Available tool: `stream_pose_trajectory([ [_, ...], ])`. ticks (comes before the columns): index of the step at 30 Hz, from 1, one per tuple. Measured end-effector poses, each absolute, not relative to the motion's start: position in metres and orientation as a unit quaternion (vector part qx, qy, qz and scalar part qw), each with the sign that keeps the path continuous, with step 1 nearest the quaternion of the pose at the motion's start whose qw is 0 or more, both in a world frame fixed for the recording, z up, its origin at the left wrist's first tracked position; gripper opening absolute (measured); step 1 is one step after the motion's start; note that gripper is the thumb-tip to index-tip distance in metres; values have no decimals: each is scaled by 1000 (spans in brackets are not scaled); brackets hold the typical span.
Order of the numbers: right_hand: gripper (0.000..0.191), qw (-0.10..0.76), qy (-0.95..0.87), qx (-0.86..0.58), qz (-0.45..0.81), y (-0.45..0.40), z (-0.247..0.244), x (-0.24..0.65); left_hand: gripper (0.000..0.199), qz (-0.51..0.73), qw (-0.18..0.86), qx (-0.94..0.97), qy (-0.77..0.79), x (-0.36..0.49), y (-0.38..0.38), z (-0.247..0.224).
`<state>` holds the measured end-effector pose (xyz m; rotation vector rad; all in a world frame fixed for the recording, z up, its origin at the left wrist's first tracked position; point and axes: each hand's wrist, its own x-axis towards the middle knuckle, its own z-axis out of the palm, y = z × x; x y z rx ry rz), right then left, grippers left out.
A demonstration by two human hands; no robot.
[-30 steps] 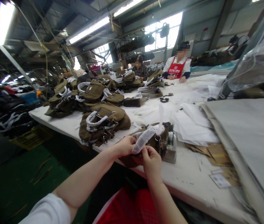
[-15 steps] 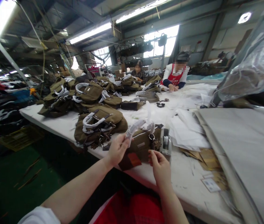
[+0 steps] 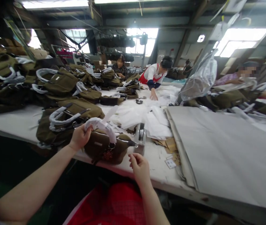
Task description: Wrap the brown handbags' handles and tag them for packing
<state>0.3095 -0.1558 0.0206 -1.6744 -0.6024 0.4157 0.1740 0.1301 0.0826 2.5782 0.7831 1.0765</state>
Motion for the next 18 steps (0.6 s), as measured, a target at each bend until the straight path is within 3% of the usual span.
stream_pose_trajectory([
  [4, 50, 568, -282, -756, 164, -155, 17, 316, 29, 443, 62, 851, 275, 159, 106, 90],
  [8, 50, 491, -280, -822, 65, -148, 17, 372, 50, 566, 71, 793, 216, 123, 64, 85],
  [14, 53, 299, -247, -919, -77, -124, 15, 492, 45, 486, 146, 840, 192, 78, 17, 46],
  [18, 29, 181, -286, -939, -70, -119, 5, 526, 36, 445, 168, 853, 216, 69, 16, 34],
])
